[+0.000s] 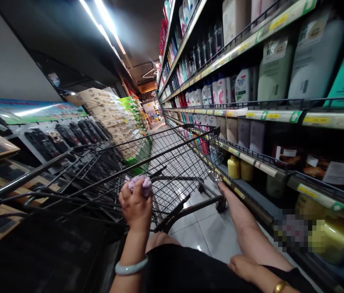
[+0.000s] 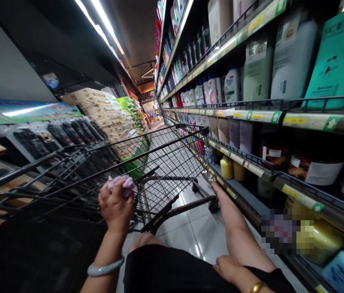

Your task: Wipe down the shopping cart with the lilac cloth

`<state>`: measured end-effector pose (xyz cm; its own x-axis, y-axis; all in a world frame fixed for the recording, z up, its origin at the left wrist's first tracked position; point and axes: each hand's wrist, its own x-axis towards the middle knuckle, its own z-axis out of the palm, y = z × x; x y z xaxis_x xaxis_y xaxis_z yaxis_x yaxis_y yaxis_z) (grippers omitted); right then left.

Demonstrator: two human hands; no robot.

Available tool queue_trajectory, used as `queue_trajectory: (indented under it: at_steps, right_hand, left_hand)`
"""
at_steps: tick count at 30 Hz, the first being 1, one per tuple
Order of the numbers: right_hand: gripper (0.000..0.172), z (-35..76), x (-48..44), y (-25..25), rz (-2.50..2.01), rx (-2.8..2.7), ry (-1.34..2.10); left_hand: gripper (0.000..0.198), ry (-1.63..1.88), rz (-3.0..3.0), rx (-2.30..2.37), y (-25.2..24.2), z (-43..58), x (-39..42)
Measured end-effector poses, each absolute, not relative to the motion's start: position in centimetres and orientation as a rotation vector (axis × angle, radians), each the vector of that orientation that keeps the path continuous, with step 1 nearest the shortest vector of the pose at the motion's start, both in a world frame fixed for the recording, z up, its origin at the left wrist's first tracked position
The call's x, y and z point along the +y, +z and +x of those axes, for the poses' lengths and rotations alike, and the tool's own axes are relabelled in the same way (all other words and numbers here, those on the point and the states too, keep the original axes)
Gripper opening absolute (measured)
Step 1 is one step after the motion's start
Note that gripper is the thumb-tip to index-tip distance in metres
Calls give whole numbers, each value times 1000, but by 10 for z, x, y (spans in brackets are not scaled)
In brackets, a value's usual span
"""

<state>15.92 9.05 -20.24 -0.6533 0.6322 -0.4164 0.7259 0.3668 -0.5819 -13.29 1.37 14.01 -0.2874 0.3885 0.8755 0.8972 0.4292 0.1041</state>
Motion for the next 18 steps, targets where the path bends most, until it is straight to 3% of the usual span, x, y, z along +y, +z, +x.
queue_trajectory:
  at_steps: [6, 13, 16, 18]
  right_hand:
    - [39, 157, 90, -205, 1190, 2435, -1281]
    - [26, 161, 91, -204, 1308, 2363, -1576]
    - [20, 157, 95, -201, 1381, 2358, -1725]
    - [25, 156, 104, -197, 1479, 2402, -1794]
  left_hand:
    - [36, -606, -1310, -2036, 72, -112, 22]
    - [42, -780, -1215, -2001, 122, -108, 30]
    - [46, -693, -1333, -2127, 105, -102, 35]
    - [46, -648, -1441, -2187, 74, -96, 35]
